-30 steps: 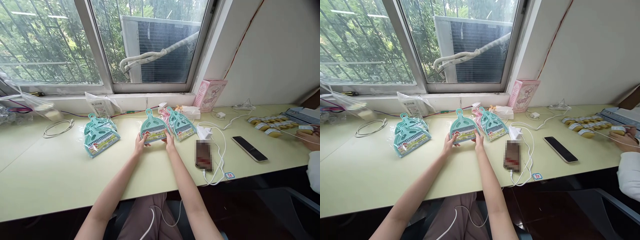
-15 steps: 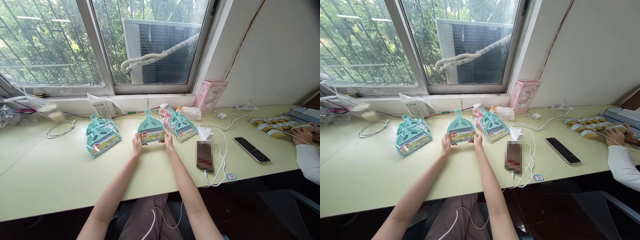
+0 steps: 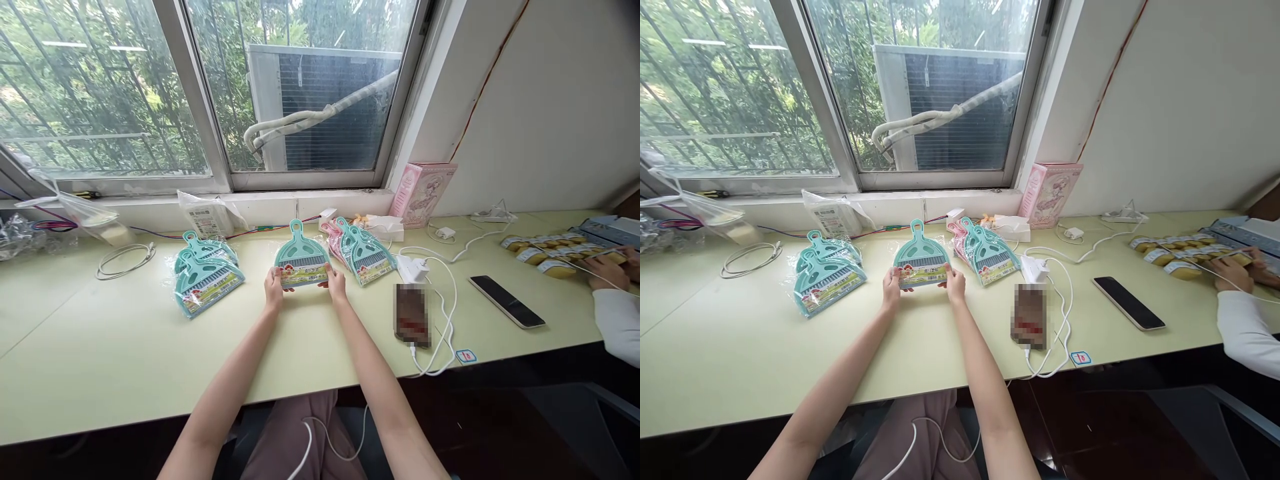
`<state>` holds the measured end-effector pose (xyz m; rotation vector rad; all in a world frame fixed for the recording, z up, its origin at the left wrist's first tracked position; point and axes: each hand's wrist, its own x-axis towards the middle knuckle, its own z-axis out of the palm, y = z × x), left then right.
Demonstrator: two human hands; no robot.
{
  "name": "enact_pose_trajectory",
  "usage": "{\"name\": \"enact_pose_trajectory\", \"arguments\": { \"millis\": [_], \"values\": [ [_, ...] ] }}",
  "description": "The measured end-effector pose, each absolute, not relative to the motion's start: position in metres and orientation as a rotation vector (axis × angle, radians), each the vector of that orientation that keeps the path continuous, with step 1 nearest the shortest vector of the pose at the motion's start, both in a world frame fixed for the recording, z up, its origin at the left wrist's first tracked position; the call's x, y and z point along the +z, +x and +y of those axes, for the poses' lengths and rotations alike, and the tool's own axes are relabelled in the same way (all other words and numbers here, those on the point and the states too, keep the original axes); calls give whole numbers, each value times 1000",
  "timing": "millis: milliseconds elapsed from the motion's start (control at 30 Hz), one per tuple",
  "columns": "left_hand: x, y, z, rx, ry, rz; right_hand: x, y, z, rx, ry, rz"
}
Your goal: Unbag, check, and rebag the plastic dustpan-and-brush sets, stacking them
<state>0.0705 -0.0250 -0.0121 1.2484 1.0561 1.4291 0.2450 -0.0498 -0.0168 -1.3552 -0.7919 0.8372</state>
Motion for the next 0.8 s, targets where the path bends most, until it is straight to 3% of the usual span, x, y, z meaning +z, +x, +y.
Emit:
{"name": "enact_pose_trajectory", "arguments": {
  "millis": [467, 800],
  "values": [
    [-7, 54, -22, 1601, 1055, 1112, -11, 242, -54, 1045, -1191, -927],
    [-4, -124, -46, 1829, 944, 1591, -16, 240, -55, 1138, -1203, -898]
  ]
}}
